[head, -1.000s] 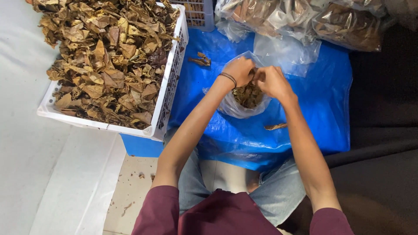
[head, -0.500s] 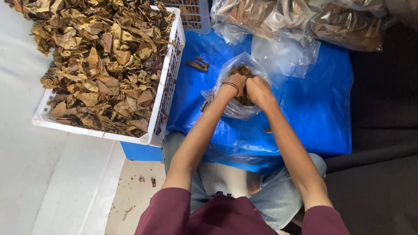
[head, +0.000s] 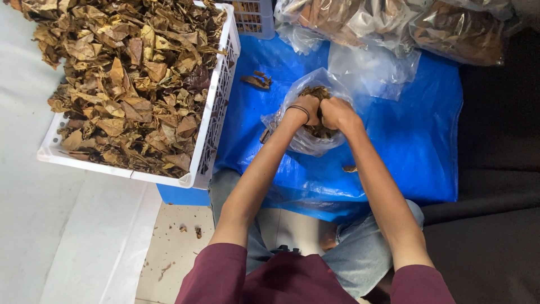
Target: Sorting dried leaves from a crate and placing them into a plastic bag
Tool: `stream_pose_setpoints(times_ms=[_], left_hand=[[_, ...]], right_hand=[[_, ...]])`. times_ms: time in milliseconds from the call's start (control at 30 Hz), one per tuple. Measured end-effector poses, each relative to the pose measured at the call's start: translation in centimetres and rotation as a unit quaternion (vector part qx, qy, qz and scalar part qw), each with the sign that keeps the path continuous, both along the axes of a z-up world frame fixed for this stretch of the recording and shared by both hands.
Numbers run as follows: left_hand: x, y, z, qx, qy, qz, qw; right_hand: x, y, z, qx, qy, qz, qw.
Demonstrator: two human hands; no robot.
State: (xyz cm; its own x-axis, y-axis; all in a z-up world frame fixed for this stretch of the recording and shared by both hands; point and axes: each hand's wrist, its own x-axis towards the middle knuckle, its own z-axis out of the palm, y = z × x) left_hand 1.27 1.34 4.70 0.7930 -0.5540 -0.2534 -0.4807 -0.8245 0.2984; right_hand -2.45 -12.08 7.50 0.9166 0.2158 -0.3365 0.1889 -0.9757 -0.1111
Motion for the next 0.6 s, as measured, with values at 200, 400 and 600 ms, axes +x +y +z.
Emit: stream_pose_setpoints(times_ms=[200, 400, 600], left_hand=[[-1.3, 0.6, 2.1, -0.005, 0.042, 0.004, 0.999], [-2.5, 1.6, 5.4, -0.064, 0.044, 0.007, 0.997], [-2.5, 3.3, 9.0, -0.163, 0.018, -0.005, 0.986]], right_hand=[[-1.7, -0.2, 0.2, 0.031, -0.033, 0.006, 0.999], [-2.2, -0.1, 3.2, 0.055, -0.081, -0.043, 0.994], [-2.8, 1.0, 7.2, 0.093, -0.151, -0.048, 0.983]])
